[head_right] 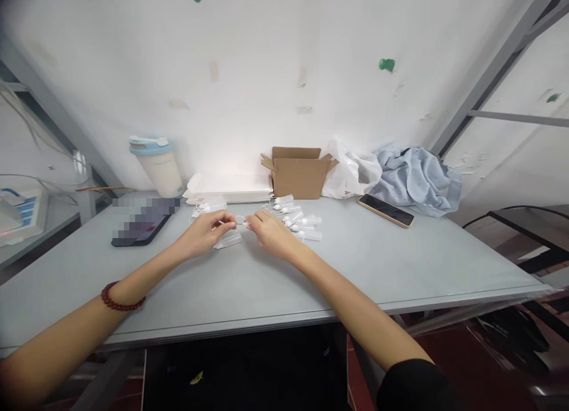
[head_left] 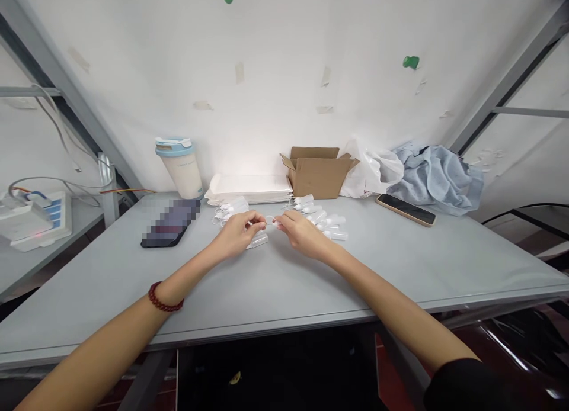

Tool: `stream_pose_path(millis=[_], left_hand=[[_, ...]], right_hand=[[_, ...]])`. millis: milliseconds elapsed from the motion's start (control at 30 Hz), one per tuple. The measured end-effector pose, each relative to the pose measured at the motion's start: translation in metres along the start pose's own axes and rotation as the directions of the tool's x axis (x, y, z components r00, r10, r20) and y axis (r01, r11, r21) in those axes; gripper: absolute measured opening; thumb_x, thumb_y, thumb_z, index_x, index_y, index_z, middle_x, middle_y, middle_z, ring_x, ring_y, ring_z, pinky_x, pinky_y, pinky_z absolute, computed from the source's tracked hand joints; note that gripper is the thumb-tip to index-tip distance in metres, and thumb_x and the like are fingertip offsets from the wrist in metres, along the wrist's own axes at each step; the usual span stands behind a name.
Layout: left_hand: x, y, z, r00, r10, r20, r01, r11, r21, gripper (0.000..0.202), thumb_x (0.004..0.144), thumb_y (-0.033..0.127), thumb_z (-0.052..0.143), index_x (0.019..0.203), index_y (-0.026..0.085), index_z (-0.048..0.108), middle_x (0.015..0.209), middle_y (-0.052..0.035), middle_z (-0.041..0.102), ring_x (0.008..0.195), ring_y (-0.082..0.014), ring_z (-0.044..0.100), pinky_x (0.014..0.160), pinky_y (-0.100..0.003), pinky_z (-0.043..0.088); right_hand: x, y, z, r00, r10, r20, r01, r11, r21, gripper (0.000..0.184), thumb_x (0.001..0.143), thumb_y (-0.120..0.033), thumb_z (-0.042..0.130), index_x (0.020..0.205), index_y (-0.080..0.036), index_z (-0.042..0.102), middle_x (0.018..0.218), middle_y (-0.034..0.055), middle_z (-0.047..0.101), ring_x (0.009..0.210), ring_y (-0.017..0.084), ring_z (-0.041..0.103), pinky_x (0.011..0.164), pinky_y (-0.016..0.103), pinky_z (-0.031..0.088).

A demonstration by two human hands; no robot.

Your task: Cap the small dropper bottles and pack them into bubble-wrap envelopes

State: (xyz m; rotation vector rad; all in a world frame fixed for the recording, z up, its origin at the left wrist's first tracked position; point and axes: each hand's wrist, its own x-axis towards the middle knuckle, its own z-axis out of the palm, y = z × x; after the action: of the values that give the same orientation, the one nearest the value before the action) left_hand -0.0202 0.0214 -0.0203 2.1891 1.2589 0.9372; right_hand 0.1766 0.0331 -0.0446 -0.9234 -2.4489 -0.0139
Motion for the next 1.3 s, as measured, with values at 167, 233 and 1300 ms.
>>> stream_pose_path(millis=[167, 233, 1300], left_hand=[[-0.002, -0.002, 0.003, 0.999, 0.032, -0.005, -0.032, 0.999, 0.041, 0.018, 0.082, 0.03, 0.046, 0.076, 0.019, 0.058, 0.074, -0.0021, 0.064, 0.069, -0.0162, 0.056, 0.064, -0.028, 0.044], [-0.003, -0.002, 0.004, 0.999, 0.054, -0.006, -0.054, 0.996, 0.072, 0.016, 0.082, 0.028, 0.046, 0.075, 0.019, 0.057, 0.073, -0.0019, 0.064, 0.068, -0.0161, 0.056, 0.063, -0.028, 0.044], [-0.001, 0.008, -0.009, 0.974, -0.091, 0.207, 0.104, 0.993, -0.054, 0.029, 0.081, 0.042, 0.047, 0.079, 0.016, 0.06, 0.077, -0.004, 0.065, 0.065, -0.0158, 0.057, 0.06, -0.027, 0.045]], right_hand=[[0.0, 0.0, 0.002, 1.0, -0.009, 0.017, 0.009, 1.0, -0.027, 0.021, 0.093, -0.014, 0.036, 0.101, -0.011, 0.055, 0.086, 0.0112, 0.057, 0.081, 0.02, 0.047, 0.071, 0.03, 0.039], [-0.001, 0.0, 0.004, 1.0, -0.019, 0.024, 0.019, 0.999, -0.027, 0.021, 0.092, -0.013, 0.037, 0.101, -0.011, 0.055, 0.087, 0.0117, 0.057, 0.082, 0.02, 0.048, 0.071, 0.031, 0.039], [-0.003, -0.007, 0.01, 1.0, -0.007, -0.024, 0.01, 0.993, 0.117, 0.02, 0.094, -0.018, 0.035, 0.102, -0.012, 0.052, 0.089, 0.0113, 0.059, 0.084, 0.02, 0.05, 0.072, 0.031, 0.043]])
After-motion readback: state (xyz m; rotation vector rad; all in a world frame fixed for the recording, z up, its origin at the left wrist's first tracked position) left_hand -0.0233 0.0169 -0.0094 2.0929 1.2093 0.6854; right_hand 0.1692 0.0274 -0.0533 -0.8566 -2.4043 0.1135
